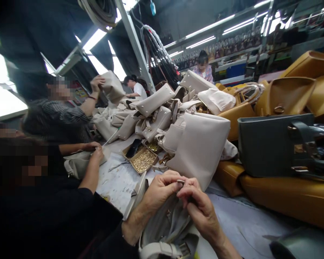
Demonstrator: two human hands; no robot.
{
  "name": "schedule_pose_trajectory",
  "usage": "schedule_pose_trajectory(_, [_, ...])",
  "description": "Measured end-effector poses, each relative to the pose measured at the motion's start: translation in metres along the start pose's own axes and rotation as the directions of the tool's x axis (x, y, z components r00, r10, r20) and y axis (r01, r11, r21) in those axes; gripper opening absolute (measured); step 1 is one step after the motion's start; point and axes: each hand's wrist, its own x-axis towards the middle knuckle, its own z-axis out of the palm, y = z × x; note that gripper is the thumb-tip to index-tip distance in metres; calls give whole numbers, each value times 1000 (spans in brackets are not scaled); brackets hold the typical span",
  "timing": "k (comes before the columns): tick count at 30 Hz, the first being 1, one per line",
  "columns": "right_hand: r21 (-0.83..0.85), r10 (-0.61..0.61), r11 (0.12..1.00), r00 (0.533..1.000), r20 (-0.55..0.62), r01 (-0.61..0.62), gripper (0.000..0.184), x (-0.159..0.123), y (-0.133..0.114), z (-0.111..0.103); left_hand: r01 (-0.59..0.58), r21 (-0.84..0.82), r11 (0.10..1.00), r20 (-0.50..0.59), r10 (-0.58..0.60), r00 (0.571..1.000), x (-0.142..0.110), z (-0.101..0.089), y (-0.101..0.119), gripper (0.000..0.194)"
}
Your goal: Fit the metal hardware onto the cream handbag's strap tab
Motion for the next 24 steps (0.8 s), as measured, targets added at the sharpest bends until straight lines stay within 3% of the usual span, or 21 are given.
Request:
schedule_pose_trajectory(6, [29,-17,999,992,123,14,24,5,-3,-3,-163,-122,979,-110,150,983,-16,-5,-6,22])
schedule_pose_trajectory(8, [93,-1,996,996,86,-7,19,13,-4,-2,-191,-218,957,-191,151,970,-24,-9,-5,23])
schedule_pose_trajectory(11, [126,79,990,994,-73,-69,20,24,-5,0,-239,-240,941,-366,141,920,-38,-16,-1,24])
schedule_pose_trajectory(13, [23,158,987,979,-126,-156,17,26,-6,2,-285,-129,950,-469,195,862,-47,-24,1,23])
schedule_pose_trajectory(16, [-250,215,944,976,-22,-213,14,21,-12,7,-283,24,959,-558,248,792,-55,-36,0,22])
schedule_pose_trajectory(21, [-622,119,778,952,283,87,16,13,-18,16,-257,19,966,-689,199,696,-59,-45,-9,22])
schedule_pose_trajectory(24, [-702,149,704,944,293,107,20,17,-14,19,-287,45,957,-776,214,594,-64,-45,-8,21])
